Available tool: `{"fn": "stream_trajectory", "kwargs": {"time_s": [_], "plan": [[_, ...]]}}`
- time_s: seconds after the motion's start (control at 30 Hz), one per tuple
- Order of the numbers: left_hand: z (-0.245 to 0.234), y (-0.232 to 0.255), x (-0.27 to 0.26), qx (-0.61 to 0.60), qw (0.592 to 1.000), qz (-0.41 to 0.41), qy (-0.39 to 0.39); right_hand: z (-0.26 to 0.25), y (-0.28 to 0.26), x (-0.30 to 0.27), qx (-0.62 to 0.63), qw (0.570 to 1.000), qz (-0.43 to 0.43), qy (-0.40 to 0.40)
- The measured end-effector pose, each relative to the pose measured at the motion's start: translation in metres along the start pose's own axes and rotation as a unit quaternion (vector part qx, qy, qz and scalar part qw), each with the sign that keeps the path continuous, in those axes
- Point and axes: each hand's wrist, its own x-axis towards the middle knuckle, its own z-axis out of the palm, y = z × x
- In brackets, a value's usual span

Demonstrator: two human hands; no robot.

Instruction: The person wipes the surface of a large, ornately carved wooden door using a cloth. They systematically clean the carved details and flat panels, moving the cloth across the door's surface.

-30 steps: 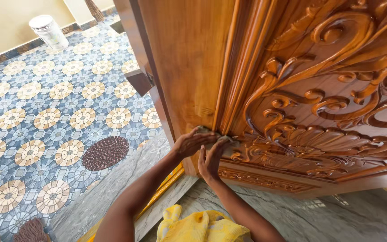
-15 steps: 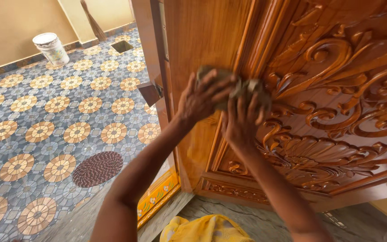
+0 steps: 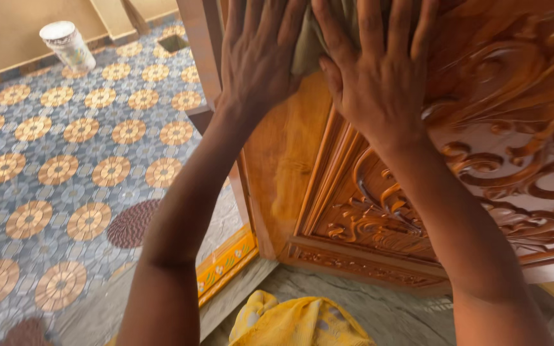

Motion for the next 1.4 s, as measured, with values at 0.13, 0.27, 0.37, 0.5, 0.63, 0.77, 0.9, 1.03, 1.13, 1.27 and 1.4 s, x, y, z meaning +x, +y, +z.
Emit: {"fn": "stream_trajectory", "kwargs": {"time_s": [0.13, 0.27, 0.37, 0.5, 0.63, 0.77, 0.9, 1.03, 1.13, 1.27, 1.4], "plan": [[0.03, 0.013, -0.061, -0.01, 0.998, -0.04, -0.051, 0.05, -0.028, -0.052, -0.073, 0.997, -0.006, 0.021], [0.073, 0.034, -0.131, -0.02, 0.998, -0.051, -0.036, 0.103, -0.053, -0.114, -0.163, 0.986, -0.006, -0.023], [0.105, 0.052, -0.196, -0.009, 0.996, -0.059, -0.07, 0.146, -0.073, -0.164, -0.136, 0.991, -0.002, -0.013], [0.144, 0.071, -0.289, -0.039, 0.983, -0.108, -0.147, 0.211, -0.103, -0.228, -0.124, 0.992, -0.033, 0.004], [0.17, 0.088, -0.375, -0.053, 0.949, -0.167, -0.262, 0.27, -0.137, -0.298, -0.088, 0.994, -0.063, -0.018], [0.171, 0.119, -0.44, -0.001, 0.919, -0.167, -0.358, 0.31, -0.158, -0.364, -0.076, 0.988, -0.122, -0.049], [0.157, 0.178, -0.463, -0.055, 0.84, -0.246, -0.481, 0.326, -0.16, -0.413, -0.018, 0.962, -0.201, -0.182], [0.154, 0.239, -0.452, -0.136, 0.778, -0.355, -0.501, 0.308, -0.132, -0.427, 0.103, 0.924, -0.229, -0.287], [0.159, 0.263, -0.421, -0.17, 0.835, -0.378, -0.362, 0.272, -0.1, -0.397, 0.068, 0.946, -0.231, -0.218], [0.155, 0.264, -0.353, -0.048, 0.908, -0.303, -0.286, 0.202, -0.043, -0.328, 0.139, 0.936, -0.188, -0.262], [0.135, 0.236, -0.253, -0.086, 0.948, -0.262, -0.159, 0.137, 0.02, -0.256, -0.08, 0.968, -0.214, -0.103]]}}
